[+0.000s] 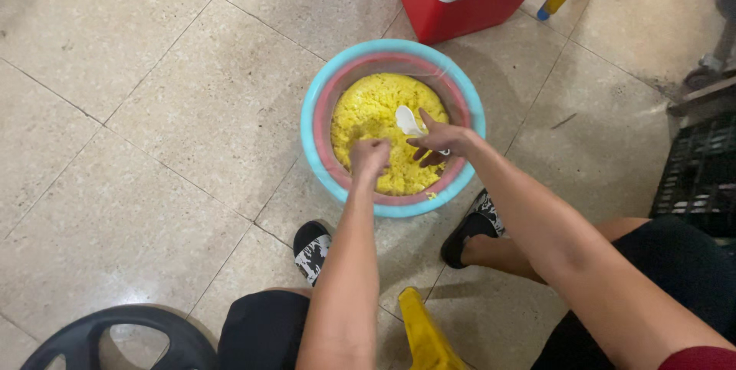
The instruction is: The person prepares a large bowl of yellow rice by pouring liquid from a can and another container over the rice, and then mixing it thoroughly with a large spoon.
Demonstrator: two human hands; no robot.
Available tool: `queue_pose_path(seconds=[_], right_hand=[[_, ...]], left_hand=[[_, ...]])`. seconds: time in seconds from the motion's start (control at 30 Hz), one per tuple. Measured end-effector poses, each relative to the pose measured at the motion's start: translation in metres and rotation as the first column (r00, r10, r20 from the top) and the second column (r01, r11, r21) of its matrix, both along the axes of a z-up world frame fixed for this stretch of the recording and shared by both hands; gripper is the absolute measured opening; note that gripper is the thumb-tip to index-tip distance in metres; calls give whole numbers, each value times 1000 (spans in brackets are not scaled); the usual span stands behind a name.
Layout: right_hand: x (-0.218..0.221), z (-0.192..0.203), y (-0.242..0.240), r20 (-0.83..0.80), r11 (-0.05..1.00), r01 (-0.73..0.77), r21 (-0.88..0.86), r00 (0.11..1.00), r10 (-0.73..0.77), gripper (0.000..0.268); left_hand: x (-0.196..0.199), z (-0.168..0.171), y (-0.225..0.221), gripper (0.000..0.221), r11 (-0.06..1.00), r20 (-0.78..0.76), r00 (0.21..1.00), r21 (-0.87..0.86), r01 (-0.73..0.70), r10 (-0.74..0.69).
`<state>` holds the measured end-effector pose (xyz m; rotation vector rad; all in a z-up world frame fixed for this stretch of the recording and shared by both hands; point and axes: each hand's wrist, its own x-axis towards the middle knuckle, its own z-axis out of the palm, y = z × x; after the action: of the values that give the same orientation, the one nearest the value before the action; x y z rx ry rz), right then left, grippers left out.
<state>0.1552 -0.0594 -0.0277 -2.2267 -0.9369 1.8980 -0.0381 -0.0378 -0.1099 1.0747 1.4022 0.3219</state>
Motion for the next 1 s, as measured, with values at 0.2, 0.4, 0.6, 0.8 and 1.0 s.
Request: queue_pose_path(seconds=[0.2,0.4,0.6,0.8,1.0], right_hand=[[33,-74,-14,166,788,-312,531,950,264,56],[48,-57,3,599,895,-24,445,751,-278,43],[82,-102,14,605,449,-626,638,768,211,86],[67,-86,10,628,918,-59,391,747,-219,41],[56,-38,-2,189,861,-186,473,976,107,87]], left_hand=[[52,-15,-24,66,677,407,818,-735,28,408],[66,-61,-21,41,625,304,694,-734,-266,652],[52,-51,-16,25,703,302,692,-580,-412,655],[51,17,-14,34,851,301,801,-287,-441,517],[54,57,-10,33,877,234,845,-88,-473,480]])
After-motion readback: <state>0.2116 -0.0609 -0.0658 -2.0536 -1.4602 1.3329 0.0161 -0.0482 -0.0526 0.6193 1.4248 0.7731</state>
